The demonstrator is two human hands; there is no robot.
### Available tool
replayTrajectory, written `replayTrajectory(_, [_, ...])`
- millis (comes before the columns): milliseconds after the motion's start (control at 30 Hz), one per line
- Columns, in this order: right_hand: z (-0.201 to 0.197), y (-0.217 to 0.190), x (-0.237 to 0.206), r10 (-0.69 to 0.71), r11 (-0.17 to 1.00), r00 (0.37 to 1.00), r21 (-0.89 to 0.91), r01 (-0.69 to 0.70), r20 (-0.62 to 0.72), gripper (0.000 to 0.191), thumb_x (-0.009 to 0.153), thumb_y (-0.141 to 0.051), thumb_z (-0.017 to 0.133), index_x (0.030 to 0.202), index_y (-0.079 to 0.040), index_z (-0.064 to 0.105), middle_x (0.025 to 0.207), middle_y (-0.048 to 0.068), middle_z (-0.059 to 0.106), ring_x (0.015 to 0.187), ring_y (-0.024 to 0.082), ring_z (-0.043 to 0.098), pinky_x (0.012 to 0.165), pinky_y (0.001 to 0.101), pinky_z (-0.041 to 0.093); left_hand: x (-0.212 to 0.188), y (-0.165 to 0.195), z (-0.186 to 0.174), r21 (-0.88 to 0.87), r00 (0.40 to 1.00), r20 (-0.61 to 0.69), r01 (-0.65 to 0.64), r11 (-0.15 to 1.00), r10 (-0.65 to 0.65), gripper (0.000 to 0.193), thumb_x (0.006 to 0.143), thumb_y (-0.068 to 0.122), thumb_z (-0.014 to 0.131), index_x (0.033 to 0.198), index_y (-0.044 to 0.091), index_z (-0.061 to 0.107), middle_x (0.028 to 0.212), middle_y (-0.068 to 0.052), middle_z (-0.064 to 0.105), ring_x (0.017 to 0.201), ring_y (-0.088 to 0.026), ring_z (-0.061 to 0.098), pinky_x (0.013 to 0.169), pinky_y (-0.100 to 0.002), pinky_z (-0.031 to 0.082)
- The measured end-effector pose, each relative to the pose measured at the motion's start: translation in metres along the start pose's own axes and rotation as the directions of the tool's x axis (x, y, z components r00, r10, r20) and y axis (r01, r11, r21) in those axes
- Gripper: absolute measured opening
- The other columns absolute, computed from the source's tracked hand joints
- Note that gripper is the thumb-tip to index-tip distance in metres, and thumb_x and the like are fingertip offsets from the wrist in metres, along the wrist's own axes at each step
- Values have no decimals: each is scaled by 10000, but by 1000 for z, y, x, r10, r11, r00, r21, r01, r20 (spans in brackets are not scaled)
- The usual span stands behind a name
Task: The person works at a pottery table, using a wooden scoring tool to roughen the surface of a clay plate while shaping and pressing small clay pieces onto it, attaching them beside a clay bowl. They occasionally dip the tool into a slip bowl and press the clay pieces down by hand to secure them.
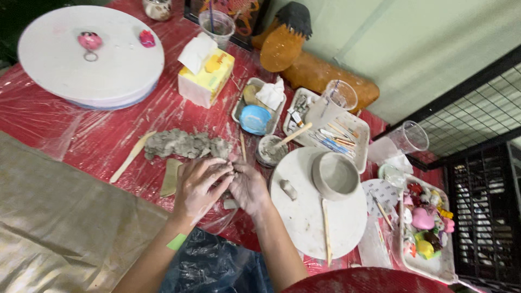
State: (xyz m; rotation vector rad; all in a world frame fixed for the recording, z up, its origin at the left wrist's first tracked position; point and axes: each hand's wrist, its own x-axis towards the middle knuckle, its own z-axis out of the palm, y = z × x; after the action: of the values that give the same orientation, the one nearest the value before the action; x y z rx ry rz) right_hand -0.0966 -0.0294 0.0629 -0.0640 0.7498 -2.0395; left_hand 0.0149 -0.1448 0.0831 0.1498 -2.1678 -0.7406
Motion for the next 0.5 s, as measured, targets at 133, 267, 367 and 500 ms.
replayTrajectory(133, [-3, -1, -30, 12, 996, 999, 84, -15, 38, 349, 1069, -141, 475, 1369, 35, 495, 1272, 161, 604, 1179, 244, 617, 1088, 407, 480, -6, 16, 3, 4, 1000, -11, 14, 1000, -14, 206, 805, 227, 812, 985, 172, 729, 1137, 45, 693, 1051, -191, 643, 934, -390, 396])
replayTrajectory(267, [-3, -4, -55, -43, 999, 999, 12, 42, 20, 532, 975, -110, 499, 1471, 66, 417, 1358, 181, 589, 1217, 246, 616, 1070, 405, 480, -3, 32, 12, 58, 995, -88, 44, 997, -38, 252, 815, 192, 815, 1029, 146, 691, 1130, 26, 685, 1043, -174, 647, 971, -405, 381])
replayTrajectory(367, [-8, -1, -67, -103, 990, 994, -98, 106, 29, 569, 992, -11, 538, 1536, 55, 383, 1402, 152, 569, 1250, 207, 592, 1121, 363, 469, -3, 41, 16, -167, 991, -69, 105, 980, -118, 226, 857, 121, 772, 1049, 125, 653, 1125, 0, 697, 1069, -178, 663, 985, -378, 373])
replayTrajectory(500, [-20, -5, -80, -106, 994, 974, -60, 96, -202, 404, 1016, -90, 533, 1403, 24, 508, 1243, 104, 637, 1094, 146, 638, 957, 270, 495, -10, 49, 16, -445, 981, -45, 152, 883, -191, 182, 975, -3, 612, 1148, 50, 611, 1188, -78, 675, 1175, -241, 630, 1075, -382, 427])
